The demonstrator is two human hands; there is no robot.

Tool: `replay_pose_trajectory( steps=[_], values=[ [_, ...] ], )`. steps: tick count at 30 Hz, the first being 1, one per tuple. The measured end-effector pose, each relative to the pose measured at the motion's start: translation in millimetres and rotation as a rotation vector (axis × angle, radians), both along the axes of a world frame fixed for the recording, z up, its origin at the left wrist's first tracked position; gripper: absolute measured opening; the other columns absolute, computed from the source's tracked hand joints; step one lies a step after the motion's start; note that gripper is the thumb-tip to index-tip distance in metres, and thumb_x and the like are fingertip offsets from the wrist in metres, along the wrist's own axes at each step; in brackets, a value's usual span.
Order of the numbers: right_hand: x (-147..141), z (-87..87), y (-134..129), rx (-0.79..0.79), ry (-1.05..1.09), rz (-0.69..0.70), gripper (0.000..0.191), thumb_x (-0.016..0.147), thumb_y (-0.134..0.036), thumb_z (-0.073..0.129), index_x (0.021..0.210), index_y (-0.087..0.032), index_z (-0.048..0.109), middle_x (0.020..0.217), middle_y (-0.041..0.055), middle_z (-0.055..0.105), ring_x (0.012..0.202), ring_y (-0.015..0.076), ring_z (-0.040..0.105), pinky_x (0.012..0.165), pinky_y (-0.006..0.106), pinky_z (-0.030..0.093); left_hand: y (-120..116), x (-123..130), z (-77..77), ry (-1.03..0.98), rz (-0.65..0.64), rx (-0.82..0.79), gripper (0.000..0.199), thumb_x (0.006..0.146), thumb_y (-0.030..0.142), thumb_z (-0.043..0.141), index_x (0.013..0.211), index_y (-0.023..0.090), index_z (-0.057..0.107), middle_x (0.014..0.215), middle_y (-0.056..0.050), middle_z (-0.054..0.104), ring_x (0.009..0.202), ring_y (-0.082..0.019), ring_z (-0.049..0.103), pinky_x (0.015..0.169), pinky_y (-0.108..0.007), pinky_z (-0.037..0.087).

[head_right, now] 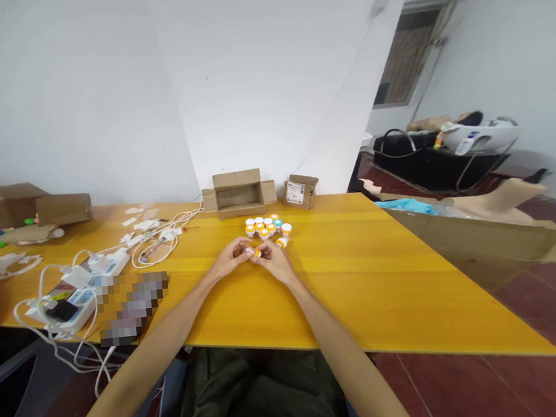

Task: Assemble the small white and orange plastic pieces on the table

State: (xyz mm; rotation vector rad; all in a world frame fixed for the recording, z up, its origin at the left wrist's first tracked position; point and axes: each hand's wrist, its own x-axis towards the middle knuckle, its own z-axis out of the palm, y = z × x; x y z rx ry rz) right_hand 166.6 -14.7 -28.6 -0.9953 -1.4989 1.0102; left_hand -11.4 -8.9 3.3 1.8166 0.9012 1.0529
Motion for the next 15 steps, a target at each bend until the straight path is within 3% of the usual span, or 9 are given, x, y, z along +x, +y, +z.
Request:
replay_pose_trajectory(
  steps=[6, 12, 15],
  values=[
    [-1.1, 0.0, -2.0, -0.002, 0.006, 0.025, 0.042, 0.059, -0.052, 0.085, 0.077, -0.024, 0.060, 0.079, 0.0023, 0.074, 0.076, 0.0237, 0.071, 0.076, 0.041, 0.060, -0.5, 0.1, -2.0, 0.133, 0.107, 0.033, 0.047, 0.080, 0.066, 0.065, 0.078, 0.019, 0.061, 0.067, 0.002, 0.058, 0.066, -0.014, 0.051, 0.065, -0.026, 0.043],
    [0.7, 2.7, -2.5, -0.006, 0.002, 0.032, 0.041, 0.060, -0.051, 0.085, 0.077, -0.024, 0.060, 0.078, 0.0025, 0.074, 0.078, 0.0241, 0.071, 0.076, 0.042, 0.060, -0.9, 0.9, -2.1, 0.086, 0.004, 0.025, 0.048, 0.080, 0.061, 0.068, 0.103, 0.020, 0.063, 0.067, 0.005, 0.056, 0.066, -0.013, 0.052, 0.068, -0.026, 0.044],
    [0.7, 4.0, -2.7, 0.002, -0.002, 0.025, 0.040, 0.059, -0.050, 0.085, 0.076, -0.024, 0.061, 0.078, 0.0028, 0.073, 0.077, 0.0242, 0.071, 0.076, 0.042, 0.060, 0.1, 1.9, -1.6, 0.071, -0.007, 0.012, 0.044, 0.080, 0.062, 0.066, 0.090, 0.019, 0.061, 0.068, 0.004, 0.056, 0.066, -0.013, 0.052, 0.067, -0.026, 0.042]
  ],
)
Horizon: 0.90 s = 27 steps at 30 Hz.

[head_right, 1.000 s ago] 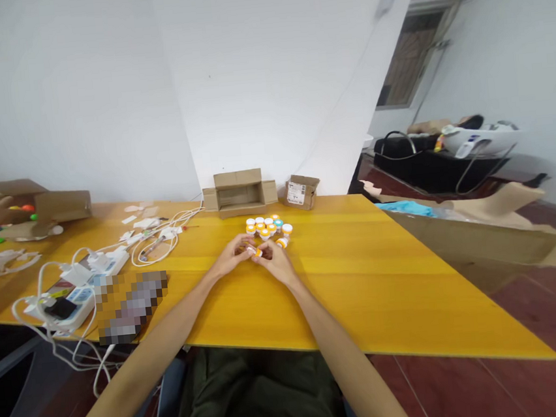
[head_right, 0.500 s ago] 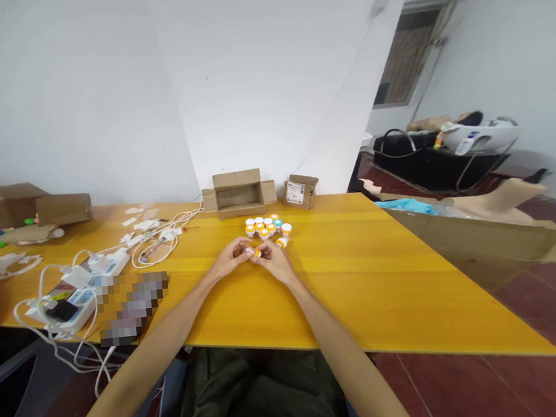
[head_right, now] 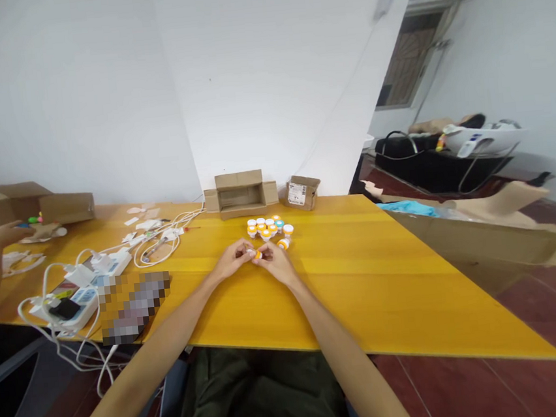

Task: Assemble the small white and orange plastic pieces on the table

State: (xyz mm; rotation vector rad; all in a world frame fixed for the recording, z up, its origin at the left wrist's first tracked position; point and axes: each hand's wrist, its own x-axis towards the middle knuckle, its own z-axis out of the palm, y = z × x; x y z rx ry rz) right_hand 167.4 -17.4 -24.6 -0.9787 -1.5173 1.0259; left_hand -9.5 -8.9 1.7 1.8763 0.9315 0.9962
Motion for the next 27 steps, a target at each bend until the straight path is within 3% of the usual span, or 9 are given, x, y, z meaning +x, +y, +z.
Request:
replay_pose_trajectory(
  steps=[4, 8, 10, 15, 17, 21, 24, 27],
  values=[
    [-2.2, 2.2, -2.2, 0.000, 0.010, 0.012, 0.041, 0.058, -0.052, 0.085, 0.075, -0.023, 0.060, 0.077, 0.0026, 0.074, 0.076, 0.0239, 0.071, 0.077, 0.042, 0.060, -1.8, 0.6, 1.1, 0.047, 0.096, 0.000, 0.044, 0.082, 0.062, 0.063, 0.078, 0.019, 0.057, 0.065, 0.003, 0.056, 0.063, -0.013, 0.051, 0.064, -0.026, 0.040],
    [-2.6, 3.6, -3.5, -0.002, 0.002, 0.011, 0.042, 0.059, -0.053, 0.085, 0.075, -0.024, 0.060, 0.076, 0.0027, 0.073, 0.076, 0.0240, 0.071, 0.074, 0.041, 0.060, -4.5, 0.7, 2.3, 0.047, 0.012, -0.001, 0.042, 0.082, 0.059, 0.065, 0.095, 0.020, 0.061, 0.068, 0.004, 0.061, 0.068, -0.015, 0.056, 0.066, -0.026, 0.043],
    [-2.1, 3.2, -3.2, 0.002, -0.004, 0.008, 0.041, 0.059, -0.053, 0.084, 0.075, -0.024, 0.060, 0.076, 0.0025, 0.073, 0.076, 0.0237, 0.071, 0.074, 0.041, 0.060, -4.2, 1.0, 2.4, 0.051, -0.003, 0.014, 0.039, 0.083, 0.058, 0.064, 0.091, 0.019, 0.062, 0.071, 0.002, 0.063, 0.070, -0.015, 0.057, 0.067, -0.026, 0.044],
    [-2.6, 0.5, -2.7, 0.027, -0.013, 0.008, 0.039, 0.061, -0.053, 0.084, 0.074, -0.024, 0.060, 0.076, 0.0014, 0.073, 0.075, 0.0230, 0.070, 0.075, 0.041, 0.060, -3.1, 1.2, 0.6, 0.149, 0.142, 0.081, 0.040, 0.086, 0.058, 0.060, 0.074, 0.019, 0.061, 0.065, 0.002, 0.059, 0.067, -0.015, 0.054, 0.064, -0.026, 0.042],
    [-2.9, -0.1, -2.7, 0.037, -0.015, -0.001, 0.039, 0.061, -0.054, 0.084, 0.074, -0.025, 0.060, 0.076, 0.0013, 0.074, 0.075, 0.0231, 0.071, 0.073, 0.040, 0.060, -3.9, 0.9, 0.2, 0.140, 0.130, 0.084, 0.038, 0.085, 0.058, 0.062, 0.083, 0.020, 0.065, 0.065, 0.003, 0.060, 0.067, -0.015, 0.055, 0.064, -0.026, 0.043],
    [-1.4, -0.2, -1.5, 0.035, -0.016, -0.031, 0.041, 0.061, -0.056, 0.084, 0.074, -0.024, 0.061, 0.076, 0.0019, 0.074, 0.074, 0.0235, 0.071, 0.072, 0.040, 0.060, -4.6, 0.4, 1.5, 0.019, -0.009, 0.040, 0.045, 0.084, 0.055, 0.065, 0.113, 0.020, 0.064, 0.072, 0.003, 0.062, 0.068, -0.015, 0.057, 0.068, -0.027, 0.046],
    [0.1, -0.3, -0.8, 0.034, -0.013, -0.044, 0.041, 0.060, -0.055, 0.084, 0.075, -0.024, 0.061, 0.076, 0.0025, 0.073, 0.076, 0.0242, 0.071, 0.073, 0.040, 0.060, -3.0, 0.9, 1.9, -0.005, -0.050, 0.027, 0.042, 0.084, 0.056, 0.064, 0.103, 0.019, 0.066, 0.075, 0.001, 0.063, 0.070, -0.015, 0.057, 0.068, -0.027, 0.046],
    [0.0, -0.6, -1.4, 0.037, -0.017, -0.025, 0.039, 0.061, -0.052, 0.084, 0.076, -0.024, 0.061, 0.077, 0.0026, 0.073, 0.078, 0.0241, 0.070, 0.075, 0.041, 0.060, -1.8, 2.0, 1.1, 0.052, 0.041, 0.042, 0.040, 0.085, 0.058, 0.062, 0.084, 0.018, 0.064, 0.072, 0.000, 0.063, 0.070, -0.015, 0.055, 0.066, -0.026, 0.044]
  ],
)
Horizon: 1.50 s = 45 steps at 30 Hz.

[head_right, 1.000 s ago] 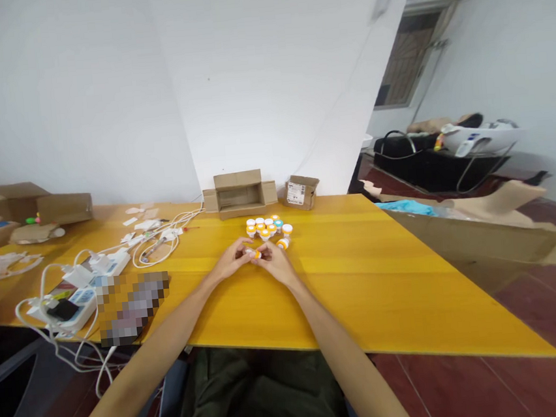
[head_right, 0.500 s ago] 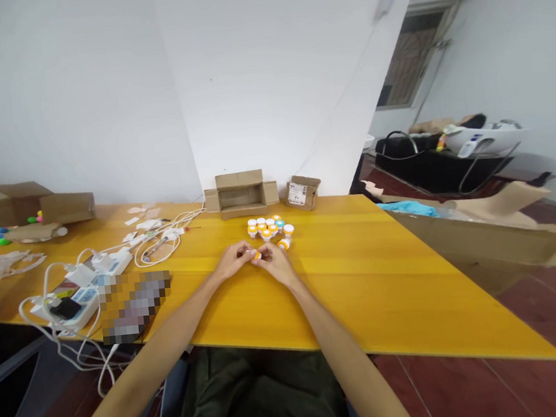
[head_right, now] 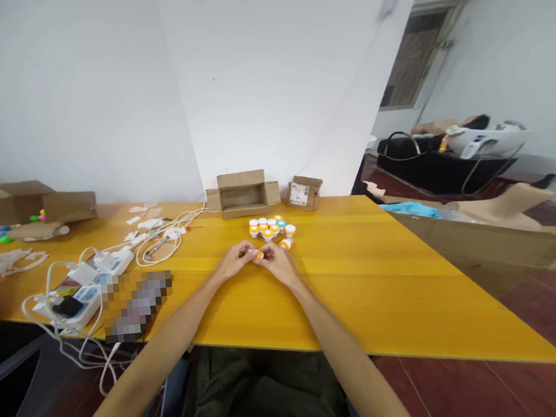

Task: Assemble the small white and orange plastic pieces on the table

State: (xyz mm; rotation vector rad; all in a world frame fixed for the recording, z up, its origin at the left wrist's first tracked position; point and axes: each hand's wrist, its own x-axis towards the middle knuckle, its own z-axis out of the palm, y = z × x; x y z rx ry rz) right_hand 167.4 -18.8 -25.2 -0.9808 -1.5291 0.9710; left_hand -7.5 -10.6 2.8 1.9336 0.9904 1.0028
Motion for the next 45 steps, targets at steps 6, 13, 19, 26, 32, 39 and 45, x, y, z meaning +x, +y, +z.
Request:
replay_pose_trajectory(
  steps=[6, 13, 19, 26, 32, 39, 45],
  values=[
    [-3, 0.7, -2, 0.014, -0.011, 0.026, 0.036, 0.064, -0.050, 0.082, 0.075, -0.024, 0.061, 0.078, 0.0010, 0.072, 0.077, 0.0230, 0.069, 0.074, 0.040, 0.060, -1, 1, 1.7, 0.110, 0.146, 0.018, 0.046, 0.082, 0.063, 0.060, 0.069, 0.019, 0.060, 0.061, 0.002, 0.058, 0.064, -0.015, 0.051, 0.060, -0.026, 0.037],
    [-6, 3.0, -5, 0.010, -0.005, 0.030, 0.034, 0.065, -0.048, 0.082, 0.075, -0.025, 0.059, 0.078, 0.0009, 0.071, 0.079, 0.0235, 0.069, 0.075, 0.040, 0.059, -3, 0, 2.3, 0.149, 0.253, 0.081, 0.045, 0.083, 0.057, 0.063, 0.059, 0.020, 0.059, 0.055, 0.001, 0.055, 0.064, -0.016, 0.053, 0.060, -0.027, 0.036],
    [-4, 3.7, -2, 0.012, -0.012, 0.005, 0.034, 0.064, -0.049, 0.081, 0.076, -0.025, 0.061, 0.077, 0.0014, 0.072, 0.077, 0.0233, 0.069, 0.074, 0.040, 0.059, -5, -1, 3.6, -0.010, 0.015, -0.025, 0.040, 0.082, 0.057, 0.066, 0.095, 0.020, 0.067, 0.070, 0.002, 0.063, 0.068, -0.016, 0.058, 0.067, -0.027, 0.044],
    [-4, 4.3, -4, 0.015, -0.010, -0.002, 0.034, 0.064, -0.049, 0.082, 0.075, -0.025, 0.061, 0.077, 0.0017, 0.072, 0.077, 0.0233, 0.069, 0.074, 0.039, 0.059, 0, 0, 1.4, -0.038, 0.032, -0.045, 0.042, 0.082, 0.060, 0.064, 0.078, 0.018, 0.063, 0.069, 0.001, 0.061, 0.068, -0.015, 0.055, 0.066, -0.027, 0.043],
    [-7, 3.1, -5, 0.017, -0.036, -0.010, 0.038, 0.064, -0.053, 0.081, 0.077, -0.024, 0.059, 0.079, 0.0015, 0.073, 0.080, 0.0239, 0.070, 0.074, 0.041, 0.060, -2, 0, 4.8, 0.119, 0.244, 0.036, 0.053, 0.085, 0.064, 0.056, 0.061, 0.017, 0.058, 0.057, 0.003, 0.054, 0.062, -0.013, 0.050, 0.059, -0.025, 0.036],
    [-6, 1.7, -4, 0.023, -0.047, -0.020, 0.037, 0.063, -0.050, 0.082, 0.077, -0.024, 0.059, 0.079, 0.0018, 0.073, 0.078, 0.0244, 0.071, 0.074, 0.042, 0.061, -2, 0, 5.6, 0.126, 0.299, 0.065, 0.044, 0.087, 0.057, 0.056, 0.065, 0.018, 0.060, 0.063, 0.002, 0.062, 0.063, -0.013, 0.055, 0.060, -0.025, 0.039],
    [-5, 3.1, -4, 0.006, -0.048, -0.034, 0.035, 0.063, -0.048, 0.080, 0.076, -0.024, 0.059, 0.076, 0.0024, 0.073, 0.075, 0.0234, 0.071, 0.073, 0.041, 0.061, 2, -12, 17.0, 0.189, 0.560, 0.141, 0.021, 0.089, 0.037, 0.058, 0.076, 0.021, 0.062, 0.071, 0.000, 0.067, 0.069, -0.016, 0.061, 0.068, -0.027, 0.044]
  ],
)
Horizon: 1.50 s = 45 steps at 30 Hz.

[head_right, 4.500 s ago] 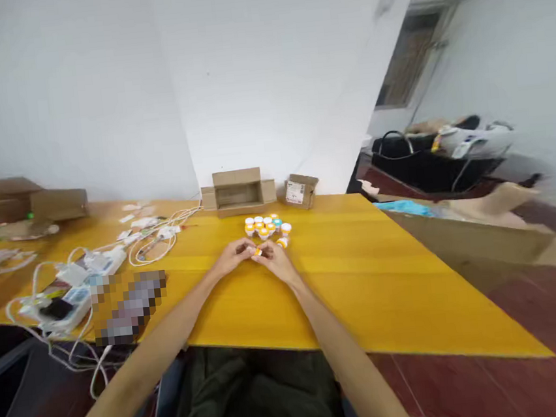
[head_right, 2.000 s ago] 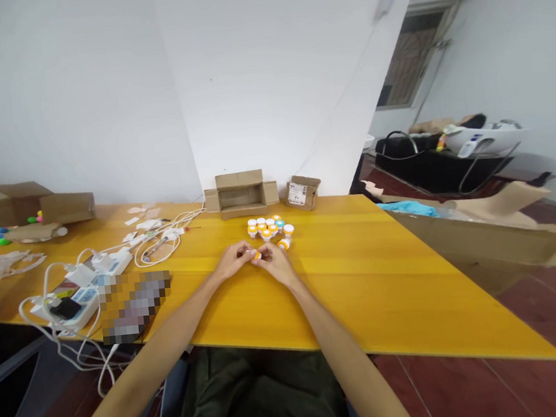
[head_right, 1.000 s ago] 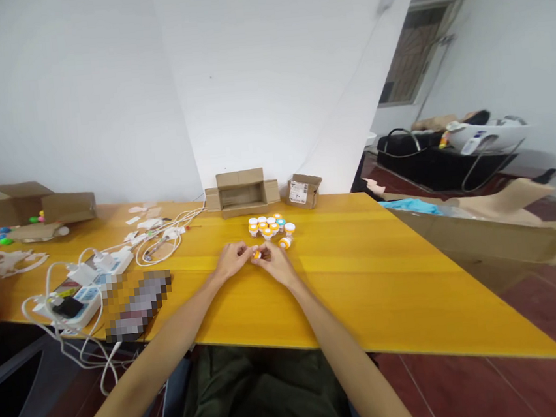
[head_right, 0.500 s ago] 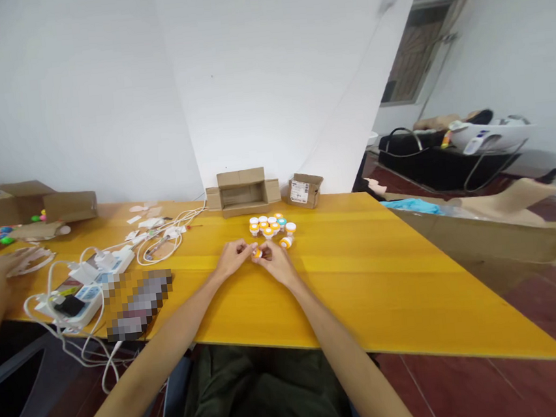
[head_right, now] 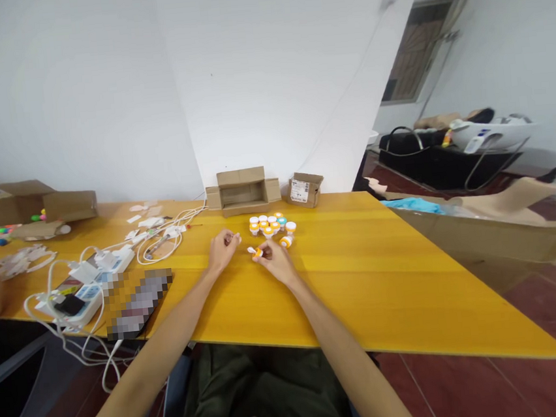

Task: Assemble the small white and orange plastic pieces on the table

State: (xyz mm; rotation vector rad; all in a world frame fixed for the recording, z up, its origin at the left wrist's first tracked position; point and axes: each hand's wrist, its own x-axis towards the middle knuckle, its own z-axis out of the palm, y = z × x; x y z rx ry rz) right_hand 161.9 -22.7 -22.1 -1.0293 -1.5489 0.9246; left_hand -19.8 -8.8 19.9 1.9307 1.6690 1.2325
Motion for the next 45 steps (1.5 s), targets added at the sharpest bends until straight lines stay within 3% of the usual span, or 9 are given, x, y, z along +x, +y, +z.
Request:
replay_pose_trajectory(
  steps=[5, 11, 18, 21, 24, 27, 30, 38, 45],
  values=[
    [-1, -0.1, -1, 0.014, -0.002, -0.011, 0.036, 0.063, -0.050, 0.080, 0.075, -0.024, 0.058, 0.077, 0.0026, 0.073, 0.074, 0.0231, 0.071, 0.073, 0.040, 0.061, 2, -11, 8.4, 0.167, 0.195, -0.052, 0.008, 0.088, 0.029, 0.062, 0.087, 0.022, 0.065, 0.090, -0.007, 0.072, 0.090, -0.022, 0.068, 0.078, -0.030, 0.047],
    [1, -3.1, 1, 0.014, 0.001, 0.008, 0.036, 0.064, -0.050, 0.079, 0.077, -0.025, 0.059, 0.077, 0.0027, 0.073, 0.072, 0.0230, 0.071, 0.072, 0.041, 0.062, 8, -18, 3.5, 0.360, 0.290, -0.245, 0.010, 0.090, 0.029, 0.060, 0.095, 0.023, 0.066, 0.099, -0.010, 0.074, 0.101, -0.025, 0.068, 0.085, -0.033, 0.048],
    [3, -7.2, 2, 0.026, -0.050, -0.011, 0.036, 0.066, -0.053, 0.079, 0.080, -0.025, 0.061, 0.080, 0.0038, 0.074, 0.075, 0.0237, 0.071, 0.073, 0.041, 0.061, 12, -22, -13.4, 0.353, 0.341, -0.124, 0.032, 0.085, 0.026, 0.065, 0.116, 0.018, 0.060, 0.119, -0.017, 0.065, 0.115, -0.031, 0.061, 0.096, -0.041, 0.047],
    [3, -8.5, 3, 0.041, -0.053, -0.034, 0.037, 0.066, -0.054, 0.079, 0.080, -0.025, 0.061, 0.081, 0.0040, 0.074, 0.076, 0.0242, 0.071, 0.073, 0.041, 0.061, 12, -19, -18.0, 0.293, 0.273, 0.053, 0.040, 0.084, 0.026, 0.067, 0.122, 0.020, 0.057, 0.125, -0.017, 0.060, 0.117, -0.032, 0.058, 0.097, -0.044, 0.046],
    [3, -8.3, 3, 0.053, -0.041, -0.036, 0.037, 0.066, -0.054, 0.079, 0.080, -0.025, 0.062, 0.081, 0.0040, 0.074, 0.075, 0.0243, 0.071, 0.072, 0.041, 0.061, 5, -7, -19.1, 0.213, 0.046, 0.223, 0.027, 0.092, 0.032, 0.059, 0.118, 0.023, 0.059, 0.117, -0.012, 0.062, 0.112, -0.028, 0.059, 0.099, -0.042, 0.047],
    [3, -6.3, 2, 0.059, -0.041, -0.025, 0.036, 0.068, -0.053, 0.078, 0.080, -0.025, 0.061, 0.080, 0.0039, 0.074, 0.075, 0.0242, 0.071, 0.072, 0.040, 0.061, -6, 11, -19.6, 0.131, -0.238, 0.217, 0.020, 0.098, 0.036, 0.049, 0.107, 0.025, 0.064, 0.102, -0.006, 0.064, 0.098, -0.021, 0.062, 0.091, -0.034, 0.050],
    [4, -3.6, 0, 0.052, -0.031, -0.011, 0.035, 0.068, -0.053, 0.077, 0.080, -0.025, 0.060, 0.080, 0.0039, 0.074, 0.076, 0.0246, 0.072, 0.071, 0.041, 0.062, -15, 24, -19.9, 0.103, -0.391, 0.143, 0.020, 0.097, 0.033, 0.050, 0.098, 0.023, 0.066, 0.097, -0.004, 0.063, 0.087, -0.017, 0.062, 0.083, -0.029, 0.051],
    [4, -2.2, -2, 0.019, -0.062, -0.006, 0.037, 0.071, -0.056, 0.076, 0.084, -0.025, 0.062, 0.083, 0.0051, 0.074, 0.077, 0.0256, 0.072, 0.072, 0.041, 0.062, -12, 24, -14.8, 0.043, -0.412, -0.037, 0.016, 0.092, 0.024, 0.054, 0.084, 0.020, 0.068, 0.086, -0.003, 0.065, 0.081, -0.017, 0.060, 0.081, -0.029, 0.049],
    [4, -2.2, -3, 0.041, -0.063, 0.008, 0.036, 0.072, -0.057, 0.075, 0.085, -0.024, 0.063, 0.085, 0.0055, 0.075, 0.077, 0.0245, 0.072, 0.072, 0.040, 0.062, -10, 25, -16.5, 0.012, -0.446, -0.067, 0.021, 0.093, 0.025, 0.051, 0.077, 0.019, 0.064, 0.082, -0.003, 0.066, 0.082, -0.017, 0.058, 0.083, -0.029, 0.048]
  ],
)
